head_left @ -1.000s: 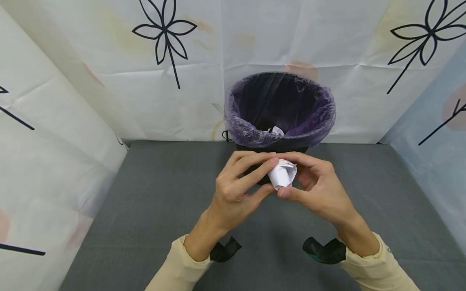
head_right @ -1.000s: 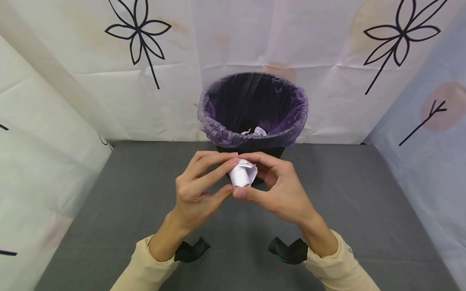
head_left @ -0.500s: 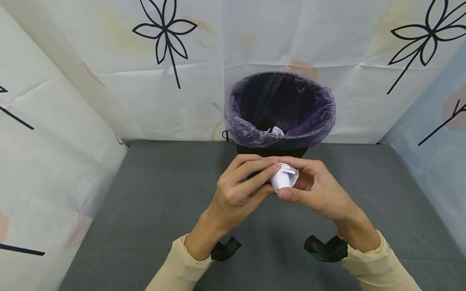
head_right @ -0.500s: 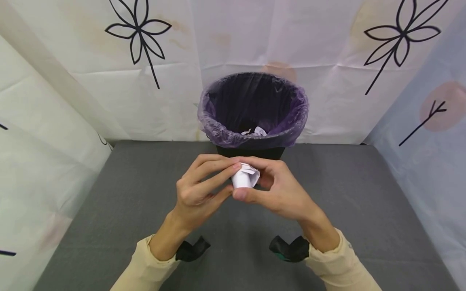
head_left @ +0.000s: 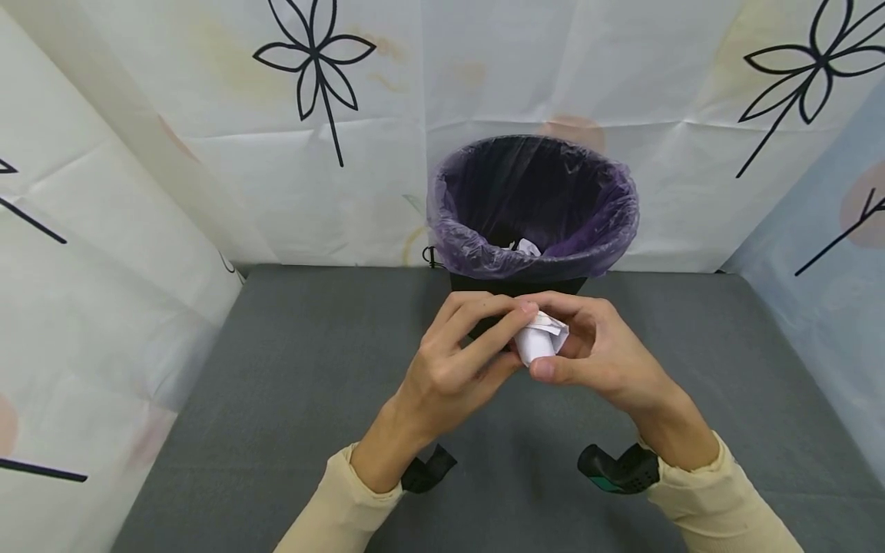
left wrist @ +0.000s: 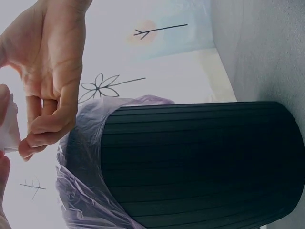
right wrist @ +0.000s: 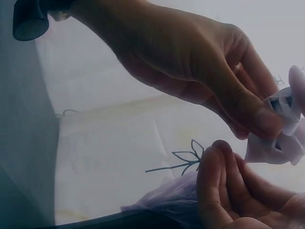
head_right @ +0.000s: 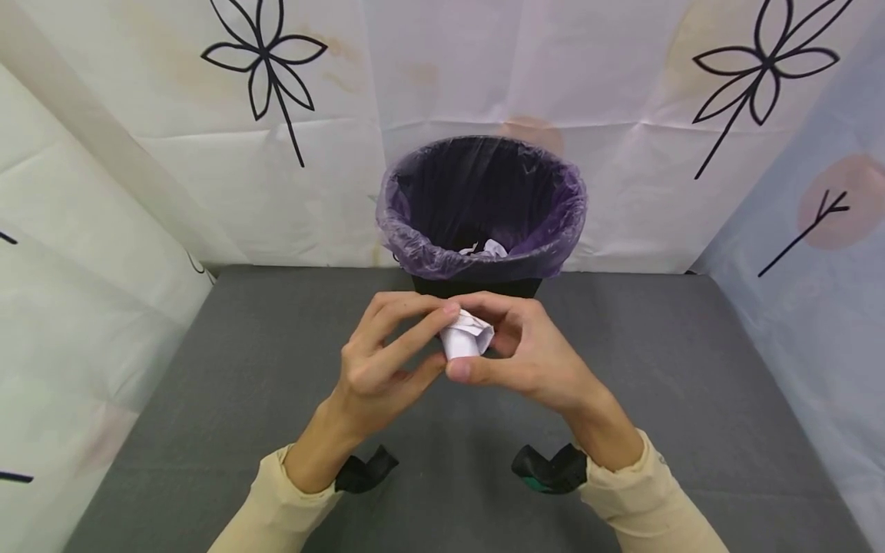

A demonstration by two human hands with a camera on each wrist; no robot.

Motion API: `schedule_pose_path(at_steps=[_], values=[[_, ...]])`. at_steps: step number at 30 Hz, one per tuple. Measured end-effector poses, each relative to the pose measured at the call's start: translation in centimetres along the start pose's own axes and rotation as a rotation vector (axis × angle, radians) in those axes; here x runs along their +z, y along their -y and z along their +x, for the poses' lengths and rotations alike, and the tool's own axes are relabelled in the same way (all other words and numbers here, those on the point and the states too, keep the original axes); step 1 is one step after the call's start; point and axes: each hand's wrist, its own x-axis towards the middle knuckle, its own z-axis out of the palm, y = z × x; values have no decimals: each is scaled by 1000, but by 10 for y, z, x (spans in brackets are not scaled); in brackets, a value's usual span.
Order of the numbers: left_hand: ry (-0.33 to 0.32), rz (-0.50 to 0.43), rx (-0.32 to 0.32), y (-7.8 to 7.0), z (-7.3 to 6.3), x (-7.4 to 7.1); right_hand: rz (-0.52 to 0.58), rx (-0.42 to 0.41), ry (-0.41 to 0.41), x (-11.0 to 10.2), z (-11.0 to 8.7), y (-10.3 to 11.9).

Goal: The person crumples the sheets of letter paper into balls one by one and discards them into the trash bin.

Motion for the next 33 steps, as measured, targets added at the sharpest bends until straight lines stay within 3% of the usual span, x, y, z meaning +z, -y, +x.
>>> schedule_pose_path(at_steps=[3, 7, 12, 18, 23, 29, 33], values=[[30, 14, -8, 1, 0, 0, -17, -18, -43, 2, 0, -1], [52, -19, -68, 3, -3, -2, -78, -116, -102, 6, 1, -2], [41, -209, -193, 6, -6, -5, -130, -212, -163, 9, 1, -1], [44, -469, -364, 4, -6, -9, -133, -229, -159, 8, -1, 0], [39, -595, -465, 2, -7, -14, -153, -231, -183, 8, -3, 1], [0, -638, -490, -2, -4, -9, -168, -234, -252, 12, -1, 2], [-73, -601, -581, -7, -2, -4, -217, -286, -303, 14, 0, 1]])
